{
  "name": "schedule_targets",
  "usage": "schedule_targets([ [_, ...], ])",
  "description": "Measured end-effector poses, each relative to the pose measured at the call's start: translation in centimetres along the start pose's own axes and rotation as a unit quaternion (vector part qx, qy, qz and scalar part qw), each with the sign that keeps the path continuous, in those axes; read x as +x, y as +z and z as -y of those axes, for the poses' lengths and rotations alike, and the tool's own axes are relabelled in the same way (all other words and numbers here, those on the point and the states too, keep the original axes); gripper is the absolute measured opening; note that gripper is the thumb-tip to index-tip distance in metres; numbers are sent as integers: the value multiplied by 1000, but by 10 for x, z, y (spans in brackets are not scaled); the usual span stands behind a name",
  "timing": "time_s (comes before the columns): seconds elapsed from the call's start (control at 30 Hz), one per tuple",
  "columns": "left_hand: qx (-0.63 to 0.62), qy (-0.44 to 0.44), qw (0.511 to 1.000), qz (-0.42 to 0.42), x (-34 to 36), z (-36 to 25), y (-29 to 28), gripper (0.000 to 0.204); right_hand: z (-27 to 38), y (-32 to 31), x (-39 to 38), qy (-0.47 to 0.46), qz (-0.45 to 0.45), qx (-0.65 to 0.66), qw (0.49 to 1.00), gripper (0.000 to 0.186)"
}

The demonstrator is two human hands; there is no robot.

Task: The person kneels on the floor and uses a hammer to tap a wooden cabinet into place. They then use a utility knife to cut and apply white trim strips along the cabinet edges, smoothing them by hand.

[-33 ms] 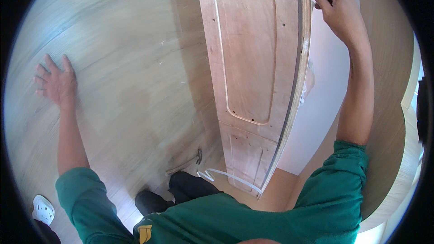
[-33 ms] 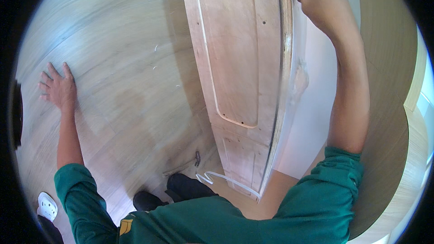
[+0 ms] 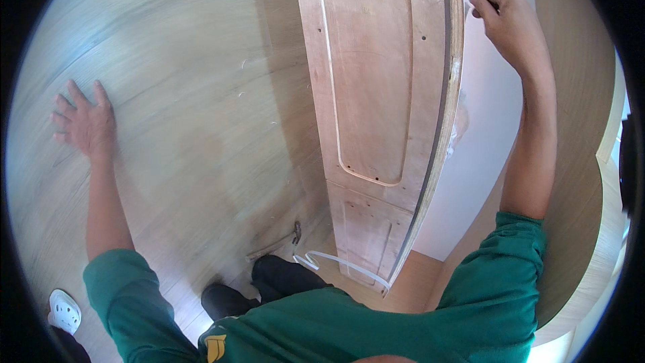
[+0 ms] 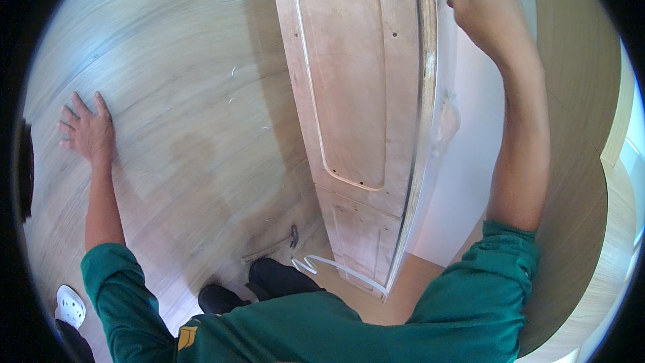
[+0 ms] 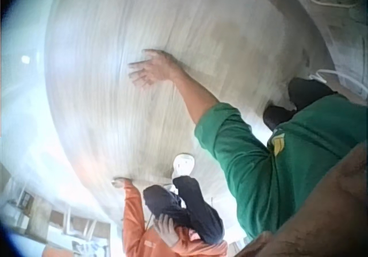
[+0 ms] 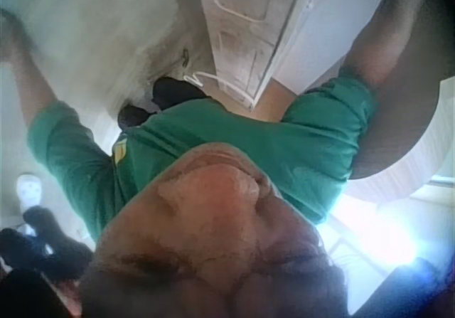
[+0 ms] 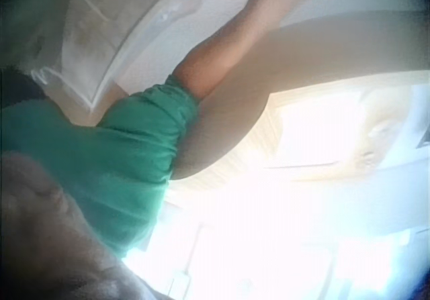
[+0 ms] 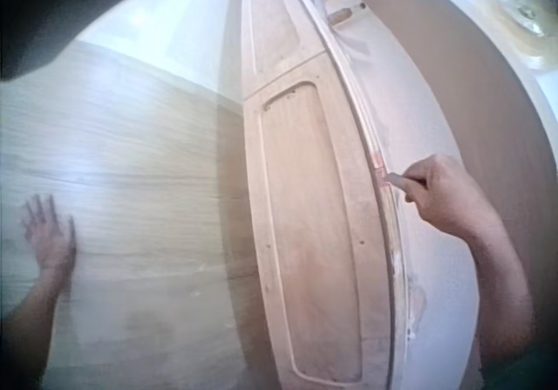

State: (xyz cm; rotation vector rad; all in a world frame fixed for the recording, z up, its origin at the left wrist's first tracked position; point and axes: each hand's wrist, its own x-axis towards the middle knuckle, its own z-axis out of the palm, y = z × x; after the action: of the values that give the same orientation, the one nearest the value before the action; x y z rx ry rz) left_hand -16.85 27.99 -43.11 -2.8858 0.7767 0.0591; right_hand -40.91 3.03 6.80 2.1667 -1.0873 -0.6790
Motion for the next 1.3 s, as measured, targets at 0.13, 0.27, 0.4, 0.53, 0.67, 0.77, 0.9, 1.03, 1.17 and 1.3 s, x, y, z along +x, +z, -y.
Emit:
schedule_targets([
  [0.13,-192,45,966,-165,2,8,33,71,7,-2,-10,48,-18,44,998,29],
  [0.27,-91,21,994,-58,1,0,19,69,1,-6,4,-46,45,-32,997,27],
  [0.4,-41,3,999,-22,1,4,7,69,4,0,12,25,77,11,997,27],
  [0.53,-4,13,1000,-15,1,4,9,72,4,0,-5,15,-9,66,998,27],
  [0.67,-41,27,998,-38,0,4,9,71,0,0,-19,19,-36,36,999,29],
  [0.77,-110,26,990,-86,2,9,31,70,2,0,-6,14,38,-28,999,28],
  [0.9,-157,38,980,-113,2,7,28,70,-3,8,0,14,52,8,999,31],
  [1.03,-118,25,990,-70,0,5,17,70,2,-1,5,33,101,52,993,33],
  [1.17,-78,31,995,-55,-3,9,23,71,-4,0,-20,54,35,70,995,31],
  [1.3,-125,31,988,-81,-1,8,25,72,4,-12,-14,13,80,5,997,28],
])
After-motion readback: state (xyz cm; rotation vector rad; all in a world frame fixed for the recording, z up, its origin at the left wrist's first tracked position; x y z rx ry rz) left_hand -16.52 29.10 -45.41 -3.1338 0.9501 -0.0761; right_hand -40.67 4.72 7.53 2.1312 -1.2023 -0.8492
